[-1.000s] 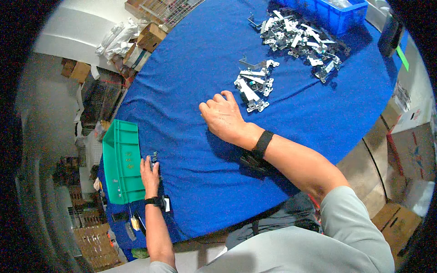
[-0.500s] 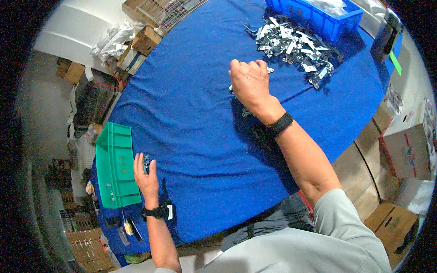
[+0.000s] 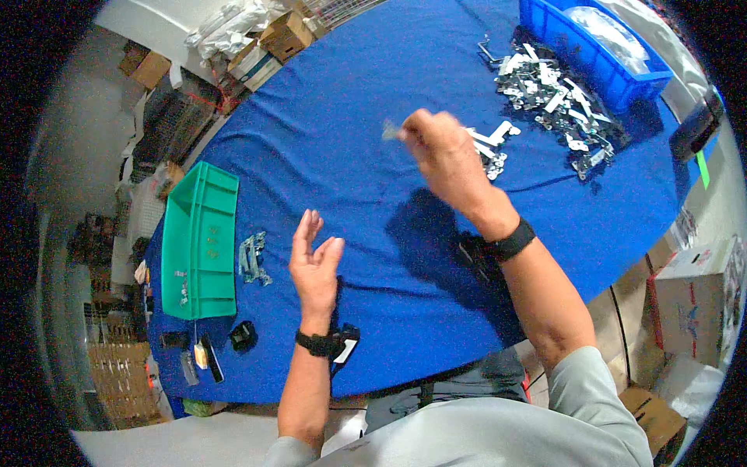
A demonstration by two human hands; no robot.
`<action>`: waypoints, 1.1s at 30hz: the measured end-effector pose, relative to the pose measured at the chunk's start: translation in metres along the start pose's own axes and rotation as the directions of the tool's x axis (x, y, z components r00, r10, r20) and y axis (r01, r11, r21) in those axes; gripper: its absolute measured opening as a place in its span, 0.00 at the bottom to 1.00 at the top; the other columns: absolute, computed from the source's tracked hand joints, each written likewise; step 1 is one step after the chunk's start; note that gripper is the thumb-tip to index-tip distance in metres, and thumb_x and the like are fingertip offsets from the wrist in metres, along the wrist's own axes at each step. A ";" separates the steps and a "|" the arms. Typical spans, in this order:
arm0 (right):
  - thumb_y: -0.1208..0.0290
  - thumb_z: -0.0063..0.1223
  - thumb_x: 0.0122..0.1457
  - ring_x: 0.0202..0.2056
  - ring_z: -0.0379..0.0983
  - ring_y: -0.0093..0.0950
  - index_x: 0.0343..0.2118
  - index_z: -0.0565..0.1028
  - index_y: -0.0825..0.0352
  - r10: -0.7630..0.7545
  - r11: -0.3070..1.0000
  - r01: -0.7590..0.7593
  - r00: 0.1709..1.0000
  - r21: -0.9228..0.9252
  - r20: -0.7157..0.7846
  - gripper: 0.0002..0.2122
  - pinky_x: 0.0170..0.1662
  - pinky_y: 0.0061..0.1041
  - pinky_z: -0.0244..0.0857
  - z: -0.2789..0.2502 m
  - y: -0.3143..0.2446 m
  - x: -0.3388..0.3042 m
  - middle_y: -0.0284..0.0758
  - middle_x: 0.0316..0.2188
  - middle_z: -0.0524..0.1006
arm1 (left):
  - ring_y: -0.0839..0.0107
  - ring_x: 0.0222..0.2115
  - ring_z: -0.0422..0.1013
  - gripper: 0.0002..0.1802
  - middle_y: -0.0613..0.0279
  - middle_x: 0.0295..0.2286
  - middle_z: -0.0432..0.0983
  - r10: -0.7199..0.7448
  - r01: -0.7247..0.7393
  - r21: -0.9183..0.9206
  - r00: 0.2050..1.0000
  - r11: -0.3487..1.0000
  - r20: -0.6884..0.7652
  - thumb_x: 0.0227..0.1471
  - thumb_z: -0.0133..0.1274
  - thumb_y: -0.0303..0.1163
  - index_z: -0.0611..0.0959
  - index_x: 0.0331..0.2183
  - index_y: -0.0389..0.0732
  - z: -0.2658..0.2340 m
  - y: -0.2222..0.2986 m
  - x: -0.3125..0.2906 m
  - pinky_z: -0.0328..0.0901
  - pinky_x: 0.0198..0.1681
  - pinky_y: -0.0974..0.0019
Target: Assembling small metal hardware components by inserting screws using a screwdriver.
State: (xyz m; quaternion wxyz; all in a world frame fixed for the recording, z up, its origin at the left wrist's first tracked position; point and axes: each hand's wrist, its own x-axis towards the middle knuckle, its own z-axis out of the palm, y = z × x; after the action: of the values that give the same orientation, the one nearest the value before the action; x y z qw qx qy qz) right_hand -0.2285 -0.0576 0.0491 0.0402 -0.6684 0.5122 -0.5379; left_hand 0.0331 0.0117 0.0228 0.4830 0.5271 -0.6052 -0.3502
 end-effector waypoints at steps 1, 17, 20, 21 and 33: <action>0.70 0.54 0.60 0.26 0.73 0.37 0.30 0.75 0.67 0.128 0.963 -0.171 0.970 0.206 0.208 0.06 0.31 0.34 0.65 0.003 -0.011 -0.006 0.39 0.22 0.75 | 0.60 0.60 0.60 0.43 0.51 0.59 0.61 0.055 -0.057 0.093 0.998 0.994 0.027 0.47 0.62 0.22 0.61 0.62 0.39 0.004 0.004 0.000 0.61 0.58 0.56; 0.68 0.52 0.63 0.29 0.69 0.16 0.32 0.75 0.67 0.130 0.222 -0.827 0.550 0.516 0.825 0.08 0.32 0.19 0.63 0.055 -0.028 -0.053 0.28 0.27 0.76 | 0.65 0.41 0.77 0.42 0.47 0.44 0.77 0.066 -0.098 0.172 0.981 0.980 0.180 0.47 0.64 0.25 0.62 0.61 0.35 0.030 0.018 0.000 0.72 0.44 0.64; 0.68 0.49 0.64 0.27 0.68 0.17 0.33 0.74 0.69 0.134 0.355 -0.758 0.620 0.547 0.773 0.09 0.30 0.21 0.64 0.060 -0.031 -0.055 0.27 0.24 0.74 | 0.66 0.40 0.76 0.42 0.49 0.43 0.77 0.076 -0.116 0.179 0.974 0.977 0.213 0.48 0.63 0.24 0.62 0.61 0.35 0.028 0.007 0.001 0.72 0.44 0.64; 0.68 0.49 0.64 0.27 0.68 0.17 0.33 0.74 0.69 0.129 0.355 -0.758 0.619 0.547 0.775 0.09 0.30 0.21 0.64 0.062 -0.032 -0.056 0.27 0.24 0.74 | 0.66 0.40 0.76 0.42 0.49 0.43 0.77 0.076 -0.115 0.181 0.975 0.977 0.208 0.48 0.63 0.24 0.62 0.61 0.35 0.027 0.001 0.001 0.72 0.44 0.64; 0.67 0.51 0.64 0.25 0.63 0.15 0.32 0.74 0.69 0.265 0.635 -0.563 0.802 0.529 0.536 0.10 0.26 0.20 0.58 0.064 -0.026 -0.061 0.27 0.21 0.71 | 0.64 0.33 0.78 0.21 0.54 0.43 0.75 -0.331 0.304 -0.570 0.942 0.763 0.058 0.63 0.40 0.27 0.71 0.56 0.38 0.020 -0.011 0.007 0.75 0.29 0.68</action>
State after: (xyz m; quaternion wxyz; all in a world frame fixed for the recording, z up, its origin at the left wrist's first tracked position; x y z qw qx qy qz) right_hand -0.1568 -0.0323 -0.0034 0.5076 -0.5656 0.4075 -0.5064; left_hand 0.0177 0.0011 0.0081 0.5660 0.4604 -0.3631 -0.5795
